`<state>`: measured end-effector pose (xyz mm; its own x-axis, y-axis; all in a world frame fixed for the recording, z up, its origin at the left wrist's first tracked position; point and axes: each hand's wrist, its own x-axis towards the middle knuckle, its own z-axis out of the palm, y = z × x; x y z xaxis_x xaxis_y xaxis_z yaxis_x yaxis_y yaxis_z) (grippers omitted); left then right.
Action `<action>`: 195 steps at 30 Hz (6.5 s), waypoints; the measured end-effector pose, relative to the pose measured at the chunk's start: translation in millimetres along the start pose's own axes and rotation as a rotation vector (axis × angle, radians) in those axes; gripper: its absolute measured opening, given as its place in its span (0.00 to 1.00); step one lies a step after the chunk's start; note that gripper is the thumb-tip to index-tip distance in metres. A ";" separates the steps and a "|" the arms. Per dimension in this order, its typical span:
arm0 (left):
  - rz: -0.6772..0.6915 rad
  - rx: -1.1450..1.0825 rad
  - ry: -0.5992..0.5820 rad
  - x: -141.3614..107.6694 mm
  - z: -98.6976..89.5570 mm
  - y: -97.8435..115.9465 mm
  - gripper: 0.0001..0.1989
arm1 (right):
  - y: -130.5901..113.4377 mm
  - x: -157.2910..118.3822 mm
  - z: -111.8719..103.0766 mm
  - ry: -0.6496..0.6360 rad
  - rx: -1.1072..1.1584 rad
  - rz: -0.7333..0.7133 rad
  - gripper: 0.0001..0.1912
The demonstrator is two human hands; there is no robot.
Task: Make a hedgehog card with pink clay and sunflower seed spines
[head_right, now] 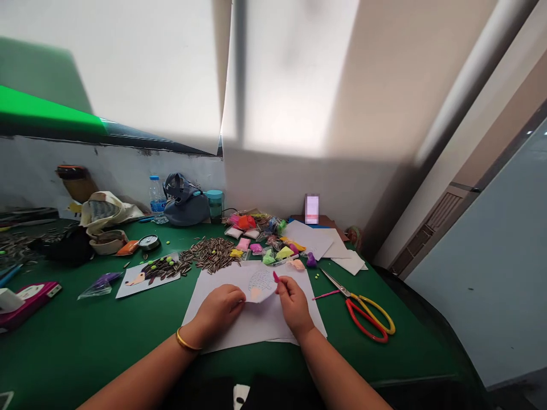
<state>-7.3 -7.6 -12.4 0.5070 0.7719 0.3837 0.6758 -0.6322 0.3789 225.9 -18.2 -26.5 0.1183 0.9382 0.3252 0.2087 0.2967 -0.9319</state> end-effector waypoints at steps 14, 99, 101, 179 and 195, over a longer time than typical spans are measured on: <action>0.151 0.100 -0.016 0.7 0.5 -1.1 0.06 | -9.3 -3.5 -3.7 -0.253 0.379 0.227 0.19; 0.199 0.082 -0.031 0.4 1.7 2.5 0.09 | -11.5 -23.1 18.4 -0.410 -0.735 -0.410 0.08; 0.193 0.079 -0.040 0.3 1.8 2.3 0.08 | -12.7 -23.2 17.8 -0.414 -0.741 -0.410 0.08; 0.000 0.174 -0.016 -0.8 -2.8 4.6 0.20 | 1.7 -0.1 -21.3 -0.259 -0.950 -0.290 0.18; 0.008 0.140 -0.093 7.5 -0.1 -9.6 0.21 | 1.1 64.4 -48.6 -0.058 -1.094 -0.031 0.13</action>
<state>-10.1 4.2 -13.1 0.5559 0.7737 0.3039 0.7358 -0.6281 0.2530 281.0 33.9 1.2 0.0583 0.9485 0.3113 0.9632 0.0285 -0.2672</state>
